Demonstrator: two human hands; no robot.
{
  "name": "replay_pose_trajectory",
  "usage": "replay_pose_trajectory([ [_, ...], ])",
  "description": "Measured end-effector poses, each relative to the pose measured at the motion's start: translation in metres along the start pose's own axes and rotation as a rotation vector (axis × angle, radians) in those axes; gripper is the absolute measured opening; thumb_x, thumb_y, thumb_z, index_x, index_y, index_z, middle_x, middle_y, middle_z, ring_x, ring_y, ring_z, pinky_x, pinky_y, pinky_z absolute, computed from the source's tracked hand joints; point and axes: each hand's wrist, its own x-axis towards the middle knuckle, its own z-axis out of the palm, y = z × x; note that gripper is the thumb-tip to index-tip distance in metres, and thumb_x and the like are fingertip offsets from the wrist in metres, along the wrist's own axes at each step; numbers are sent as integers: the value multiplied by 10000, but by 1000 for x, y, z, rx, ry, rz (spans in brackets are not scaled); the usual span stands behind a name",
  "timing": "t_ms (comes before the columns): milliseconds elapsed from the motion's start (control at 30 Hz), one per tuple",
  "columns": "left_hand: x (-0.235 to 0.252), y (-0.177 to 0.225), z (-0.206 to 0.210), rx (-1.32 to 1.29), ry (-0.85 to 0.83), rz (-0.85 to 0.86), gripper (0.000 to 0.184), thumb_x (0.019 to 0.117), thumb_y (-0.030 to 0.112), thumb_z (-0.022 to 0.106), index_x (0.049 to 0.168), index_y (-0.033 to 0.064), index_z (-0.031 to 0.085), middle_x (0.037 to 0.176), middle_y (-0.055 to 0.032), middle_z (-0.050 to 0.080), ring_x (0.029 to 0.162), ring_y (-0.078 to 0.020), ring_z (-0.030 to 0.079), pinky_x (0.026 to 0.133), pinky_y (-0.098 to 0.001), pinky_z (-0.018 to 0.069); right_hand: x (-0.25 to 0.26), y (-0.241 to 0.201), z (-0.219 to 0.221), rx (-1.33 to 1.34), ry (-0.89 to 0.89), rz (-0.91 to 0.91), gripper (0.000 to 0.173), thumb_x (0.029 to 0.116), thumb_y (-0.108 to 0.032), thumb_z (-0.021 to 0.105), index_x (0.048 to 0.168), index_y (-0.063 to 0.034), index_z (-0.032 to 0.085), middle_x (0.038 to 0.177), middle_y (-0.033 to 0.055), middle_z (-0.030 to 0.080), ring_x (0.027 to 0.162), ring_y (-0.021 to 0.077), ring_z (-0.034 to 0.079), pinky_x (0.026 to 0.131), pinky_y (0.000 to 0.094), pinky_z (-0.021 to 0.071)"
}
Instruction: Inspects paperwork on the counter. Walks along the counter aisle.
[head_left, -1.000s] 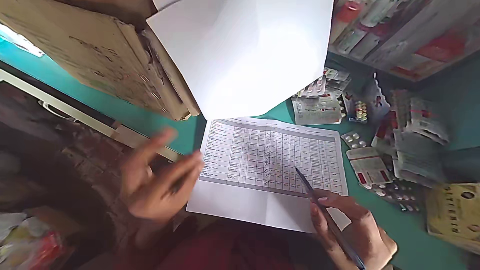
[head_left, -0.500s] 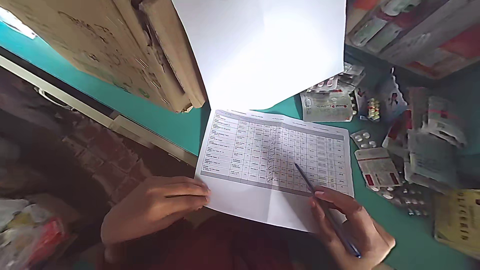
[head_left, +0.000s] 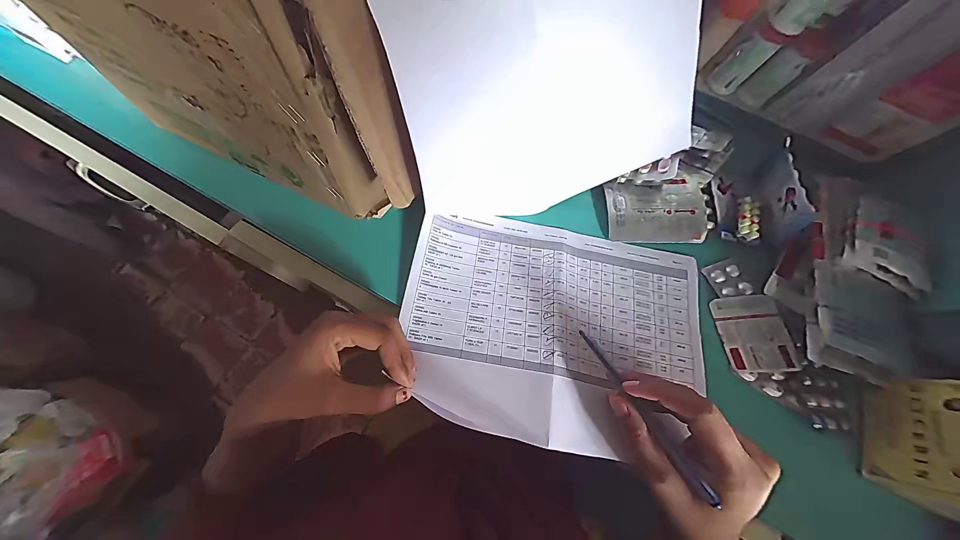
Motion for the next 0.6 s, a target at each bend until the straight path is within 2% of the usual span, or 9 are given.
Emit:
replay_pose_trajectory([
  [100, 1, 0, 1, 6, -7, -21, 43, 874, 229, 739, 879, 191, 720, 939, 115, 703, 956, 19, 655, 805, -144, 555, 0, -1, 0, 5, -21, 11, 170, 1009, -210, 644, 1070, -52, 649, 1035, 37, 742, 961, -34, 677, 838, 92, 526],
  [200, 0, 2, -2, 56, -60, 50, 57, 911, 207, 692, 904, 151, 695, 981, 94, 707, 1009, 15, 648, 869, -154, 543, 1, -1, 0, 1, -35, 11, 177, 1007, -210, 644, 1080, -49, 650, 1030, 41, 743, 940, -37, 673, 833, 90, 520],
  [433, -5, 9, 2, 154, 37, 53, 62, 867, 201, 721, 822, 164, 742, 972, 96, 720, 1003, -2, 661, 869, -163, 558, 0, -1, 0, 14, -39, -5, 160, 1002, -211, 649, 1071, -66, 652, 1025, 9, 745, 956, -49, 669, 845, 86, 516],
  [533, -8, 12, 3, 247, 84, 40, 82, 856, 264, 730, 827, 215, 790, 909, 131, 721, 983, 11, 626, 871, -151, 496, 1, -1, 0, 26, -45, -11, 158, 1000, -217, 651, 1055, -69, 656, 1002, 0, 742, 953, -48, 668, 843, 85, 515],
  [600, -8, 14, 3, 244, 96, 39, 88, 846, 260, 730, 813, 210, 795, 880, 126, 723, 949, 18, 626, 850, -151, 478, 2, -2, 0, 32, -50, -15, 159, 1003, -224, 650, 1055, -74, 656, 998, -7, 738, 948, -53, 663, 841, 83, 511],
])
